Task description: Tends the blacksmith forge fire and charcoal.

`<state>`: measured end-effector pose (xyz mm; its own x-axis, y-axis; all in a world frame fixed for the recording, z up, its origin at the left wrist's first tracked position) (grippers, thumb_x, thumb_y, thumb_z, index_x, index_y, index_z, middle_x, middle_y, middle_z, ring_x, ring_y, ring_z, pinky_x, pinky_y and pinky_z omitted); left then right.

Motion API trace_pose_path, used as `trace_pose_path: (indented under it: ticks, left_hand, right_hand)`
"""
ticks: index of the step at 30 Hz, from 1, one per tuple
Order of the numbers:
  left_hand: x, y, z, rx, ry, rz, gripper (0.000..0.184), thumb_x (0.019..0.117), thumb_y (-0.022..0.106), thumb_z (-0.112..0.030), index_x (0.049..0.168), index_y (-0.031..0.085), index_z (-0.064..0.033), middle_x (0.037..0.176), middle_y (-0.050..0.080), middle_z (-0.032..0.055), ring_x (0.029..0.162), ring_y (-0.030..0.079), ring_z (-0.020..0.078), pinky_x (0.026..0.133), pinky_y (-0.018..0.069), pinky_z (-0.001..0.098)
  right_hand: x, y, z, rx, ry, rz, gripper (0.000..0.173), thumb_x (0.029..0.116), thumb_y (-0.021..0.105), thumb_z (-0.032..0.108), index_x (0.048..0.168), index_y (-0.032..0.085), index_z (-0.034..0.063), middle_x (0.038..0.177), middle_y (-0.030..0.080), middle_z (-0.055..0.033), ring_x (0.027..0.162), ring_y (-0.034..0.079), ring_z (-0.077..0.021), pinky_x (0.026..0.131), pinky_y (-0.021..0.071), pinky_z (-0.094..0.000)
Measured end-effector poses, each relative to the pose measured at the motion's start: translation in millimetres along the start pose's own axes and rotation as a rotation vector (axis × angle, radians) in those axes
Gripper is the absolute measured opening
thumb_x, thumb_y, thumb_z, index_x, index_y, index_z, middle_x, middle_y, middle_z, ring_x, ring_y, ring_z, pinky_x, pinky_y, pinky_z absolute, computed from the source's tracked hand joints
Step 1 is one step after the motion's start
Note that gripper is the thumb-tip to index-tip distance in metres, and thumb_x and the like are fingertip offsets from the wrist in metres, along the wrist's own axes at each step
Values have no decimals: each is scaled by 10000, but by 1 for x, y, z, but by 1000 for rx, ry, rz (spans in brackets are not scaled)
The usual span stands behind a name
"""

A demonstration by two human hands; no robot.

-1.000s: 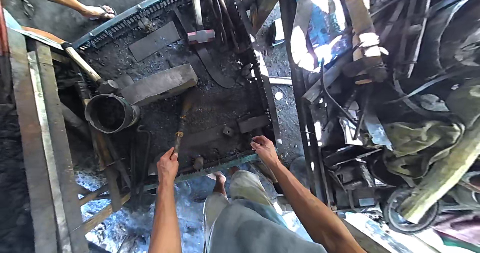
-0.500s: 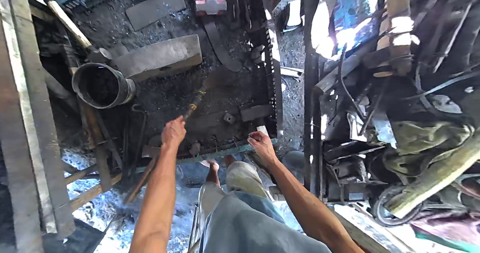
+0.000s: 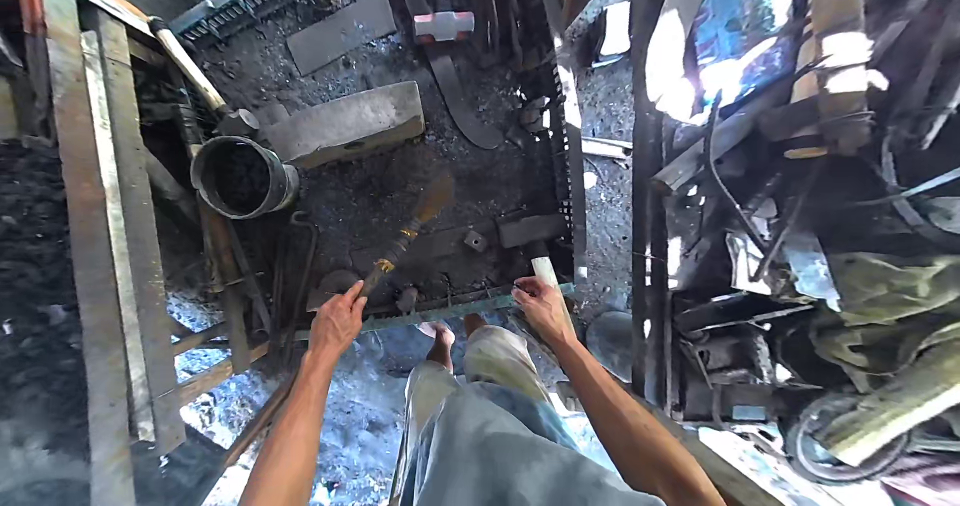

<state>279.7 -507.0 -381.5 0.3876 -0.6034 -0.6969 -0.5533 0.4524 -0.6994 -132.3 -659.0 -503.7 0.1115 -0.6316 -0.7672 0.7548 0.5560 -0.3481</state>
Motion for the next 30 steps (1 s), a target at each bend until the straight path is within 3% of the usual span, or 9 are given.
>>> trace_pose_path:
  ticks: [3,7,14,18,23,26,30]
  left_hand:
    - [34,6,23,126,-90,123,439,1095,423,-442,1516,520,-366,1272,686,189,1145,673,416,936,540,649]
    - [70,-21,63,174,-152,19,403,1070,488,-456,1457,582,-394,1261,697,184,1096,681,463,845,535,720]
    - [43,-77,91,101,-207,-95,363,1057,522,-418,1380,665,-337,1188,735,169,1074,687,469,838,512,753]
    - [7,-77,43,55,-128,-72,389,1068,512,-400,1423,636,-299,1188,733,185,1066,696,464,866,516,741]
    - [26,-12,-29,3,-62,32,420,1080,466,-421,1467,593,-320,1209,731,156,1095,702,403,906,542,669]
    - [70,10,-19,55,-99,43,413,1070,470,-449,1449,598,-348,1206,728,165,1083,697,434,862,538,702]
    - [87,-24,8,57,-193,-52,390,1060,512,-450,1403,647,-323,1222,720,186,1095,675,481,846,502,752]
  right_hand:
    - [-7,1,2,-3,-15,-5,267,938,705,179,1185,691,79,975,738,-69,793,719,-150,740,624,-362]
    - [-14,0,-1,-2,-32,7,267,946,697,180,1191,686,75,966,734,-65,790,718,-154,739,629,-366]
    - [-20,-2,-1,12,-13,21,283,940,694,173,1203,684,67,996,725,-85,814,712,-175,752,623,-393]
    - [-14,3,-11,10,-13,18,267,928,699,172,1176,691,75,980,728,-77,793,716,-170,735,627,-385]
    - [-17,11,3,-9,-1,47,271,929,695,184,1182,689,88,984,735,-66,801,718,-159,746,623,-379]
    - [-18,8,6,6,4,41,266,933,697,186,1181,691,91,997,733,-62,817,719,-152,755,626,-369]
    - [-15,1,-1,31,-9,22,267,934,696,182,1182,688,82,980,725,-64,793,709,-148,740,620,-356]
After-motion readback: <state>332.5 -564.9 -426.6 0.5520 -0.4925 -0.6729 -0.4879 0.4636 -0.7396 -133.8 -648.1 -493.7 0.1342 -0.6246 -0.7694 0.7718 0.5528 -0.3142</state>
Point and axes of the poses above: each hand's wrist, its own x-axis towards the middle knuckle, its own y-axis out of the palm, z = x × y, the point moved 3 cm from there along x, towards the middle knuckle
